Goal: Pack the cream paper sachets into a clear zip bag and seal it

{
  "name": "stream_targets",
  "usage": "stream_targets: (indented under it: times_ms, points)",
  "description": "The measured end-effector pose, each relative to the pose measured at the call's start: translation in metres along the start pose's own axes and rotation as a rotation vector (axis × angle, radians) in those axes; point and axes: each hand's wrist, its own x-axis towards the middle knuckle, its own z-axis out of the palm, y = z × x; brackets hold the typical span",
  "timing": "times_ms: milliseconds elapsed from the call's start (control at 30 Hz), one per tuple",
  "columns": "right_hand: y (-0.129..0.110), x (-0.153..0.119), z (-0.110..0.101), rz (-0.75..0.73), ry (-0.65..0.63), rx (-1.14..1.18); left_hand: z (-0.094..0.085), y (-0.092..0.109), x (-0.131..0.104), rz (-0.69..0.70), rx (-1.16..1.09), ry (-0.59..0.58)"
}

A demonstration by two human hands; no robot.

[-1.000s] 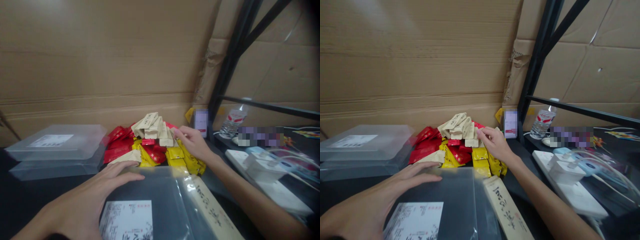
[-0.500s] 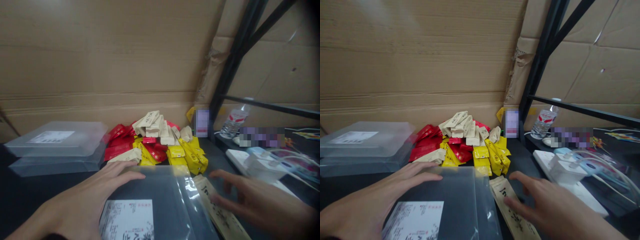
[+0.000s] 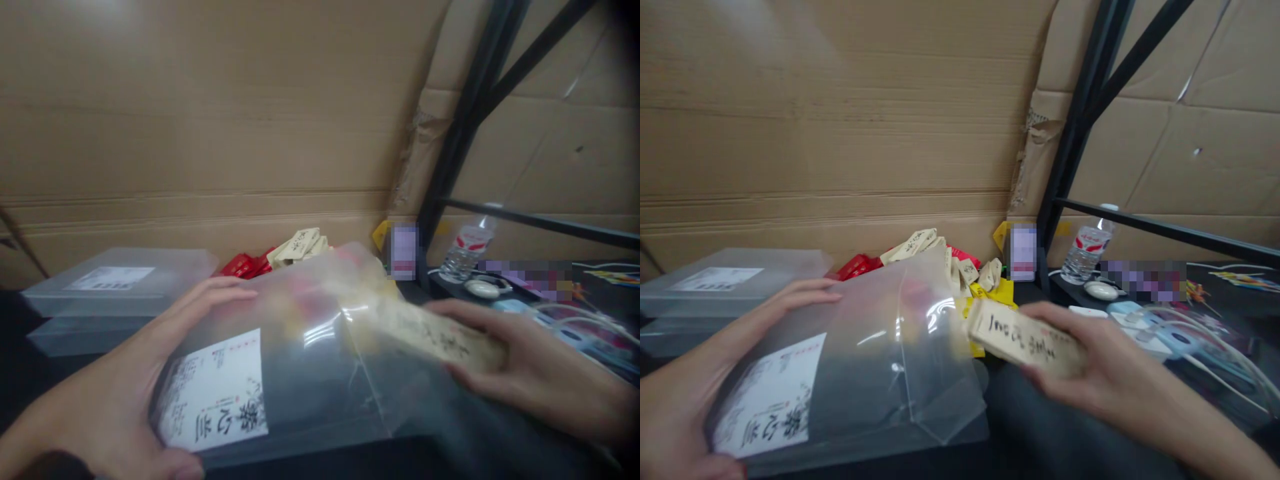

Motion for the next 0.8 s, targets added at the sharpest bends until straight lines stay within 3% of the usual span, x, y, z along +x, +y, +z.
stream_targets:
  times_ms: [100,133,233,300,500,700,800]
  points:
    - [-0.006,0.036,-0.027,-0.051,0.119,0.056,0.005,0.009,0.010,-0.007,0.074,0.057]
    - [-0.008,0.048,-0.034,-0.067,0.046,0.154,0.006,0.011,0.013,0.002,0.095,0.070]
    - [-0.012,0.077,-0.044,-0.049,-0.353,0.437,0.009,0.013,0.019,0.025,0.135,0.094]
    - [-0.013,0.088,-0.040,-0.039,-0.487,0.515,0.011,0.012,0.019,0.025,0.146,0.094]
    - [-0.018,0.087,-0.007,0.029,-0.624,0.552,0.025,0.004,0.020,0.028,0.166,0.023]
    - [-0.048,0.079,0.018,-0.005,-0.566,0.569,0.030,0.002,0.021,0.064,0.170,0.058]
    - [-0.066,0.075,0.024,-0.041,-0.649,0.498,0.031,0.003,0.022,0.089,0.170,0.073]
